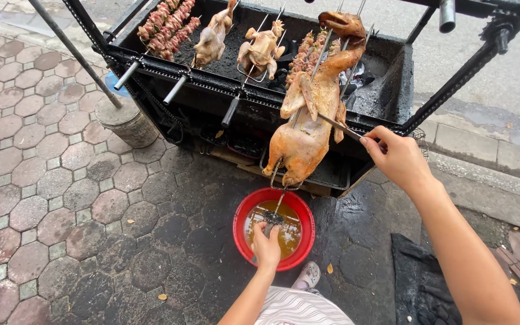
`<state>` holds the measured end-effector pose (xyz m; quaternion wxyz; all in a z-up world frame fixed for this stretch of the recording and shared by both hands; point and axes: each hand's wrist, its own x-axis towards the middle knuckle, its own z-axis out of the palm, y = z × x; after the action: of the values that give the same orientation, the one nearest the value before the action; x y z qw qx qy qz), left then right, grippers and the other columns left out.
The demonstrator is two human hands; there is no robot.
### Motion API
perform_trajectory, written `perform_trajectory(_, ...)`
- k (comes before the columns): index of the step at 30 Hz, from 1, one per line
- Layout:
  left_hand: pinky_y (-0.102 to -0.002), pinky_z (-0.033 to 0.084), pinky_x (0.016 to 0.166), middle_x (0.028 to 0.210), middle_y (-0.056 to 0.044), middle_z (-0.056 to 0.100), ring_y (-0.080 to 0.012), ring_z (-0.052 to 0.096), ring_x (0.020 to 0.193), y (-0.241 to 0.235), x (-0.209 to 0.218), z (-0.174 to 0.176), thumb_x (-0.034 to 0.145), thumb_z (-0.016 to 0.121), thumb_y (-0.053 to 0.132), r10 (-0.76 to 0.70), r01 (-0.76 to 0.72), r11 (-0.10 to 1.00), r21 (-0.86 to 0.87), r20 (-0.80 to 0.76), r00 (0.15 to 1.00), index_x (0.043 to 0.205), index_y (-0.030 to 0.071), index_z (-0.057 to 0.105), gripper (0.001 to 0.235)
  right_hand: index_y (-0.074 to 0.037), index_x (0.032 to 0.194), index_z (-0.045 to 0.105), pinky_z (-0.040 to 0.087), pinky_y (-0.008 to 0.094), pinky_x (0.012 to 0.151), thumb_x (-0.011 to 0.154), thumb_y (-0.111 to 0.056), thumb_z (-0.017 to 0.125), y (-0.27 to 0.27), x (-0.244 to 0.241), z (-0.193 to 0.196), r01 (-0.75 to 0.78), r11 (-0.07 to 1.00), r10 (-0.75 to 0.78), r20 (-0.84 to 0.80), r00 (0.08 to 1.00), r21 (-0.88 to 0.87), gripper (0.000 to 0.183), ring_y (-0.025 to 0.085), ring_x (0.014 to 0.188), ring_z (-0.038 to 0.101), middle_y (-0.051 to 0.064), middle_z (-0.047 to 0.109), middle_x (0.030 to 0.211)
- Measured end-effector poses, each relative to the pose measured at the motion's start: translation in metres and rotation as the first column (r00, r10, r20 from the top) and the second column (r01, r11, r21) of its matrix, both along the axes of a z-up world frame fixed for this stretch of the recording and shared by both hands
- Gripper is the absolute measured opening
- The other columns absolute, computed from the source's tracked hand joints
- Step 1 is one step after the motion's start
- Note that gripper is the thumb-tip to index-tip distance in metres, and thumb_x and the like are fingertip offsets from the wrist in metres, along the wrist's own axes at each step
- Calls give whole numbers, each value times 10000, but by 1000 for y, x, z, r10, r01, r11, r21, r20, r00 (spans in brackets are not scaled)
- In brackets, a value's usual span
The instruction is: Roasting whole chickens and ducks on a street-side rotisserie grill, scoring skin and basting with oil.
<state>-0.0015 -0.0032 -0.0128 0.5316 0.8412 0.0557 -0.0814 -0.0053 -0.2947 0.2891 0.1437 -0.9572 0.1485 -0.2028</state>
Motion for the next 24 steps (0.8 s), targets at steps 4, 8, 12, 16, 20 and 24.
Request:
perform_trajectory(4,-454,401,973,1072,-120,736,-320,663,1038,0,0,1,910,695,353,4,-4,1000,7,-1,1000,1125,103,578,350,-71,1015,717,510,348,572,975,-324,659,1,0,-3,-3,933,67,-165,984,361,263,184,573,645,88,676,644)
perform_trajectory(8,-454,402,985,1081,-125,732,-324,662,1052,1,0,1,914,689,354,0,0,1000,6,-7,1000,1136,102,580,353,-74,982,704,406,301,441,988,-361,618,8,-1,-2,194,769,62,-373,926,609,300,124,456,526,39,615,583)
perform_trajectory(12,-461,421,971,1089,-133,733,-334,667,1053,1,-3,5,907,697,342,2,-2,1000,-16,-14,1000,1134,94,585,355,-97,1004,700,385,292,406,977,-353,607,6,-17,-33,204,732,67,-367,928,650,273,114,435,509,26,609,575)
perform_trajectory(16,-458,487,921,1070,-148,744,-351,696,1027,0,-5,3,908,702,332,-18,15,996,-87,-37,999,1135,77,586,361,-115,1016,721,419,298,427,967,-354,625,21,-37,-49,179,752,58,-334,941,634,262,106,443,535,28,637,587)
perform_trajectory(20,-451,513,898,1079,-168,739,-358,702,1038,-3,-9,-2,908,706,328,-49,41,992,-119,-64,997,1168,71,581,387,-107,1010,749,536,331,559,945,-347,666,37,-51,-73,71,859,116,-327,938,508,261,151,566,678,87,712,616)
perform_trajectory(24,-442,516,898,1098,-170,731,-351,700,1045,-9,-21,-2,912,705,326,-55,41,990,-133,-105,993,1179,67,574,395,-119,1052,720,577,411,656,925,-332,673,93,-44,-79,22,927,110,-329,938,374,252,292,681,742,124,728,737)
